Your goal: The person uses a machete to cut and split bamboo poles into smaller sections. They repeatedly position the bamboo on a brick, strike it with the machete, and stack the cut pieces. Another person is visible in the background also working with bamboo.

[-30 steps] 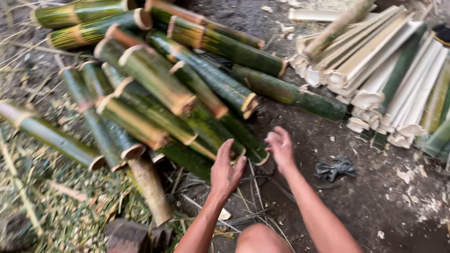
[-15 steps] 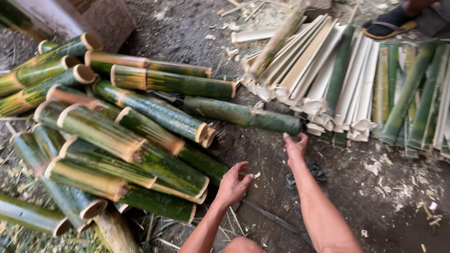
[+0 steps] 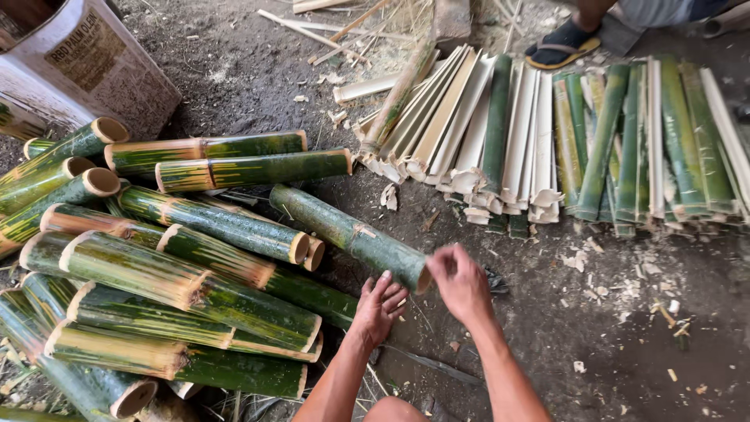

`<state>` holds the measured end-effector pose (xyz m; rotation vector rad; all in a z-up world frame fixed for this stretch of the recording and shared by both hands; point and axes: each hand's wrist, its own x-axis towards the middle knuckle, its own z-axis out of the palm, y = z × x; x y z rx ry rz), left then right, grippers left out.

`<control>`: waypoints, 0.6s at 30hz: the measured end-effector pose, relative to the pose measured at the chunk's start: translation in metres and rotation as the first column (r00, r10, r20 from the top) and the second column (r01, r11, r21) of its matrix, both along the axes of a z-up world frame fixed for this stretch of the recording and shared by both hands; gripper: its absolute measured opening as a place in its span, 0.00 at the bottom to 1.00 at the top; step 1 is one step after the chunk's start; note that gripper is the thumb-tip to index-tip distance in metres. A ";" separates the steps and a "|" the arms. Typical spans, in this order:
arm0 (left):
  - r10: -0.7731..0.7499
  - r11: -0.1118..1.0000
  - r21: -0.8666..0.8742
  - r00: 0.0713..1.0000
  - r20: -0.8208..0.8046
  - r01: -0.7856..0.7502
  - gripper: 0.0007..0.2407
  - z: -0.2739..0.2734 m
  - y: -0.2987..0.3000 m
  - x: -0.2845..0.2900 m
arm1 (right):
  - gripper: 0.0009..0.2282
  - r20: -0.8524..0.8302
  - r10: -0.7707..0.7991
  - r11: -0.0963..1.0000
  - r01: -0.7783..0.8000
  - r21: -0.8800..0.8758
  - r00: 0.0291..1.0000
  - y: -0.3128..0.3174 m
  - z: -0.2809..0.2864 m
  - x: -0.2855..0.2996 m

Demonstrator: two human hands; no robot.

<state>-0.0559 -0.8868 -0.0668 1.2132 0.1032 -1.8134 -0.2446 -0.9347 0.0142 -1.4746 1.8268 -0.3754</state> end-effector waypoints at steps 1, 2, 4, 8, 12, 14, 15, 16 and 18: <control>-0.032 0.998 -0.057 0.999 0.002 0.032 0.43 0.004 -0.003 -0.005 | 0.18 0.058 -0.016 0.990 0.023 -0.139 0.998 -0.015 -0.012 0.001; -0.063 0.992 -0.113 0.998 0.007 0.063 0.42 0.008 -0.006 -0.010 | 0.20 0.117 -0.021 0.960 0.053 -0.273 0.993 -0.033 -0.029 0.007; -0.160 0.971 -0.160 0.981 0.106 0.176 0.38 0.012 -0.007 -0.013 | 0.20 0.053 -0.051 0.887 0.070 -0.457 0.997 -0.044 -0.072 0.018; -0.221 0.947 -0.169 0.935 0.278 0.274 0.33 0.011 -0.009 -0.010 | 0.35 0.594 -0.560 0.828 0.412 0.381 0.577 -0.042 -0.143 0.031; -0.260 0.958 -0.033 0.913 0.313 0.285 0.29 -0.004 0.006 0.003 | 0.44 0.396 -0.495 0.868 0.460 0.185 0.774 -0.033 -0.180 0.044; -0.245 0.963 -0.037 0.924 0.293 0.267 0.28 -0.011 0.008 0.010 | 0.47 0.278 -0.468 0.877 0.480 0.025 0.839 -0.046 -0.183 0.039; -0.239 0.965 -0.038 0.930 0.280 0.259 0.27 -0.013 0.006 0.012 | 0.48 0.269 -0.460 0.874 0.485 -0.030 0.846 -0.057 -0.184 0.033; -0.249 0.963 -0.021 0.922 0.296 0.267 0.27 -0.015 0.004 0.015 | 0.50 0.259 -0.454 0.869 0.488 -0.084 0.853 -0.069 -0.182 0.025; -0.272 0.959 0.017 0.907 0.322 0.282 0.27 -0.018 0.003 0.014 | 0.52 0.316 -0.425 0.879 0.470 -0.078 0.848 -0.088 -0.178 0.009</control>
